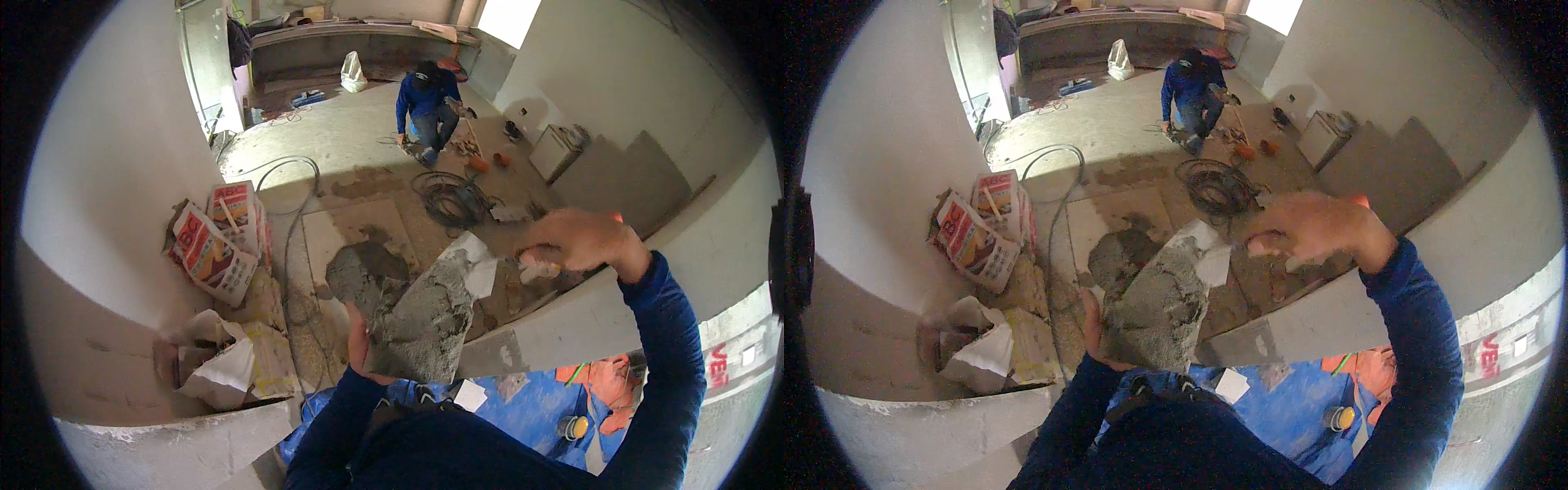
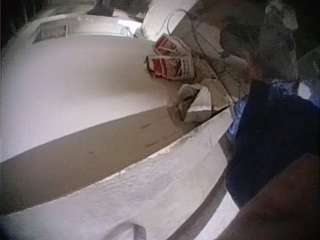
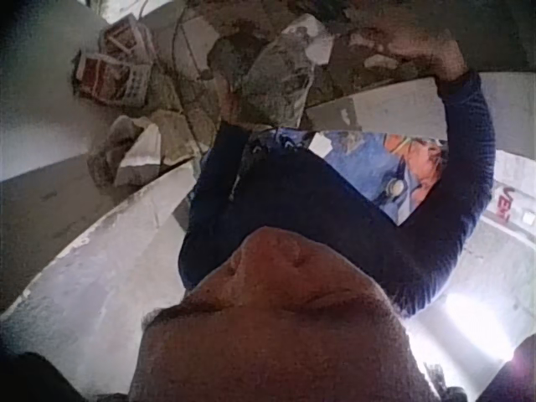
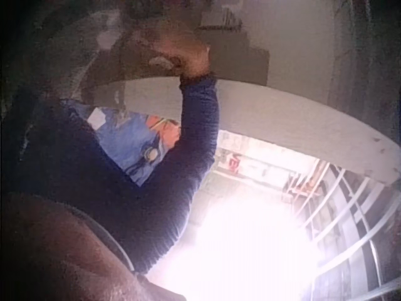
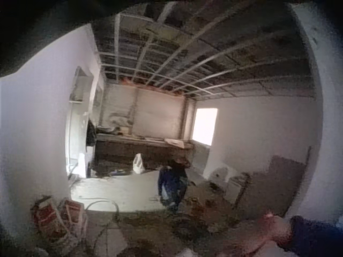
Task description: The person applies adhesive to a white tile using a trowel, places the tile on a wall above a wooden batten, and secures it with a green rubber mallet and tile leveling clips. The person repeats the process for additional tiles, adjusting clips to maintain alignment.
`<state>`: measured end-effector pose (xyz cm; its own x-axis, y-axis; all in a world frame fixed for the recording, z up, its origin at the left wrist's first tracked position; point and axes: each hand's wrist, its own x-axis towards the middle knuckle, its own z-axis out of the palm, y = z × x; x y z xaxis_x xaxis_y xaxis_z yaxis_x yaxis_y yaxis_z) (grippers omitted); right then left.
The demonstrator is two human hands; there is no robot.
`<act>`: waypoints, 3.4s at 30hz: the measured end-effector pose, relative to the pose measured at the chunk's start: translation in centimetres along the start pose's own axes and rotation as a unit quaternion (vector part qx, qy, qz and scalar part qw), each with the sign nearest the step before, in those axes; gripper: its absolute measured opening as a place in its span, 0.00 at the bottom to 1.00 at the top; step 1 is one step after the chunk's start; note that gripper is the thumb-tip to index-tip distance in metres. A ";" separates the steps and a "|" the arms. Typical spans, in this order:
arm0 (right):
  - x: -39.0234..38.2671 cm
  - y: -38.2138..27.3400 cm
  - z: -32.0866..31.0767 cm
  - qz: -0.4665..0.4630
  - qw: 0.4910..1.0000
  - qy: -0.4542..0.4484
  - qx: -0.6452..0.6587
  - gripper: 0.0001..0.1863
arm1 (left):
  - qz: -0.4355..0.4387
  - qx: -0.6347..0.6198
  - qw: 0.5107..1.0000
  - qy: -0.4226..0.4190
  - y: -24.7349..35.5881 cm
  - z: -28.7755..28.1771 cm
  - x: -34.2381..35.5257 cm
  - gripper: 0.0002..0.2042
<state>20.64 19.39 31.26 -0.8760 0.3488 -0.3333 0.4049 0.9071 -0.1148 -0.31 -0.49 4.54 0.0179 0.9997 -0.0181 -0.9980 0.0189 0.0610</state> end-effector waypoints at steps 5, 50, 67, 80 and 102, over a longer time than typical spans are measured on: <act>2.4 2.0 -0.4 0.007 0.991 -0.095 0.094 0.21 | -0.023 0.006 1.000 -0.012 -0.5 -0.7 -0.9 0.43; -2.5 -5.1 12.2 0.084 0.915 0.331 -0.216 0.22 | 0.047 0.015 0.993 -0.104 0.9 -5.3 -0.1 0.33; 0.5 -7.4 14.4 -0.002 0.921 0.358 -0.153 0.23 | 0.110 -0.061 0.991 -0.049 -2.2 -7.8 0.6 0.32; -3.4 -9.5 16.6 0.018 0.916 0.377 -0.138 0.25 | 0.206 -0.165 0.946 -0.186 0.4 -6.2 10.4 0.31; -4.9 -10.6 14.1 0.193 0.852 0.214 0.437 0.16 | 0.316 0.004 0.946 -0.074 1.0 -1.7 5.6 0.33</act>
<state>24.36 4.73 20.88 -0.5724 0.8055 -0.1533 0.5607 0.2481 -0.7900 -1.28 5.06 2.83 -0.5725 0.8033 0.1643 -0.8123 -0.5829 0.0199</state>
